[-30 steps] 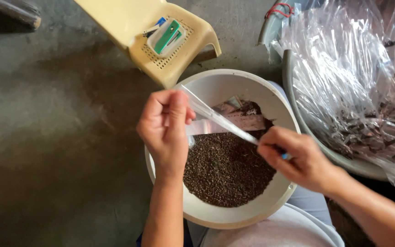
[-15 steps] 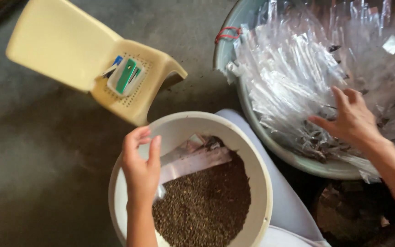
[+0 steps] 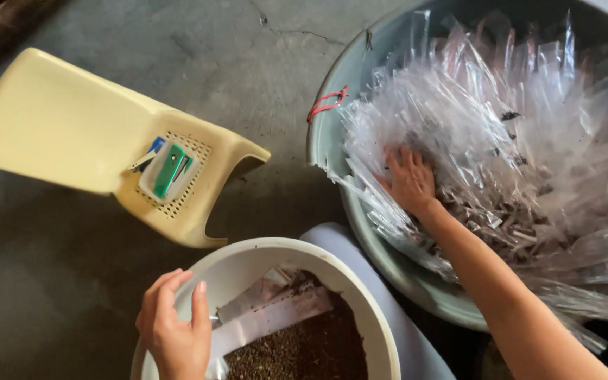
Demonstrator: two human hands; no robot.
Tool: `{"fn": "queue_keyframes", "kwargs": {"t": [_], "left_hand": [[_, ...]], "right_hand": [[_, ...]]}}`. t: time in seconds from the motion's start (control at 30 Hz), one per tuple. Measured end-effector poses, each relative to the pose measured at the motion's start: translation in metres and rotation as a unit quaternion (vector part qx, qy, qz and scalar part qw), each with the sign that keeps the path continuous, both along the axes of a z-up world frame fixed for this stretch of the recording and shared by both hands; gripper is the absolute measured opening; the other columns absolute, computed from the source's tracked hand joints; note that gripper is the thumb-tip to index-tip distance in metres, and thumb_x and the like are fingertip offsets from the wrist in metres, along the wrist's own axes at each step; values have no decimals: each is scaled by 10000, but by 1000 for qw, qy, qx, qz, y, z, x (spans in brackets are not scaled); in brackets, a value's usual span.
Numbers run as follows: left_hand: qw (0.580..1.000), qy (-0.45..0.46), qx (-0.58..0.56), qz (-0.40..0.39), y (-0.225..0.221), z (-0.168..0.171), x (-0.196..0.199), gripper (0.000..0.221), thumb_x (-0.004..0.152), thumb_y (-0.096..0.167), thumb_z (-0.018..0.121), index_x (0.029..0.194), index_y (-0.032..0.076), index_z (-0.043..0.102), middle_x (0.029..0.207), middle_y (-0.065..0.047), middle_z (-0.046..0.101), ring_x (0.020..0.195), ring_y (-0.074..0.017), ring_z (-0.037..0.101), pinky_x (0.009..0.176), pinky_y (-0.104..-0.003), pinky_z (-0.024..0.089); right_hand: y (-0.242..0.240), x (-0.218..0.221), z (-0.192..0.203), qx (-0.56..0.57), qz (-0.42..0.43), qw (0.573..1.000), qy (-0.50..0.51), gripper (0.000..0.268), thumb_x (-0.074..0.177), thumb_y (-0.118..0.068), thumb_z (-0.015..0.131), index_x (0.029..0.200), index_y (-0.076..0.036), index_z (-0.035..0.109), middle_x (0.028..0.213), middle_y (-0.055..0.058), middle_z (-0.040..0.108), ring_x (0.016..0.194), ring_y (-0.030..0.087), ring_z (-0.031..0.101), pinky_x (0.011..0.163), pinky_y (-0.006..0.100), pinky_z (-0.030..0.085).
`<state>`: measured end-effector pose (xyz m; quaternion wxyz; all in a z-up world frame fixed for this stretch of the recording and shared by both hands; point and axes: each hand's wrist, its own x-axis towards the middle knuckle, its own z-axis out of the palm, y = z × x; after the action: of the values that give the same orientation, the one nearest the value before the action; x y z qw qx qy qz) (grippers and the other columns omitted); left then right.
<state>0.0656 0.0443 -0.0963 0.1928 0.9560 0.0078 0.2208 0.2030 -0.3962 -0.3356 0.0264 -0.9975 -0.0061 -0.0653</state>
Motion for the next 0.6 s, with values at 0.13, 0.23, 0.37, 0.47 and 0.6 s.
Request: {"fn": "queue_keyframes", "kwargs": {"t": [0.13, 0.23, 0.37, 0.47, 0.6], "left_hand": [[1000, 13, -6, 2, -6, 3, 5, 214, 927, 160, 737, 1136, 127, 703, 1230, -52, 696, 1179, -242, 656, 1046, -422, 436], [999, 0, -23, -35, -5, 7, 3, 199, 915, 110, 739, 1110, 88, 703, 1186, -90, 701, 1138, -274, 673, 1007, -437, 461], [999, 17, -30, -40, -4, 7, -1, 251, 918, 144, 734, 1160, 94, 693, 1230, -91, 687, 1180, -273, 646, 1020, -467, 444], [997, 23, -43, -52, -3, 11, -3, 271, 914, 143, 733, 1173, 83, 685, 1245, -99, 676, 1195, -278, 637, 1039, -474, 437], [997, 21, -39, -60, -1, 14, -8, 282, 928, 136, 741, 1201, 94, 684, 1276, -87, 668, 1217, -265, 633, 1046, -472, 439]], "right_hand": [[-16, 3, -10, 77, 29, 985, 153, 668, 883, -498, 644, 1415, -166, 414, 1384, 180, 429, 1199, 452, 501, 869, 619, 508], [-50, -17, 3, -349, 441, 816, -136, 202, 802, 91, 520, 773, -101, 574, 881, 65, 559, 984, 433, 628, 1062, 592, 558], [-44, -66, 195, 250, -2, 920, 301, 715, 881, -324, 707, 1527, -169, 442, 1456, 123, 523, 1107, 269, 652, 950, 417, 599], [-93, -124, 221, 310, -85, 931, 174, 435, 939, -155, 709, 1368, -133, 638, 1259, 78, 685, 975, 180, 683, 875, 316, 575], [-269, -238, 119, 297, -285, 907, -84, 283, 1379, -289, 597, 1206, -66, 576, 1002, 78, 515, 892, 235, 499, 828, 424, 402]]}}
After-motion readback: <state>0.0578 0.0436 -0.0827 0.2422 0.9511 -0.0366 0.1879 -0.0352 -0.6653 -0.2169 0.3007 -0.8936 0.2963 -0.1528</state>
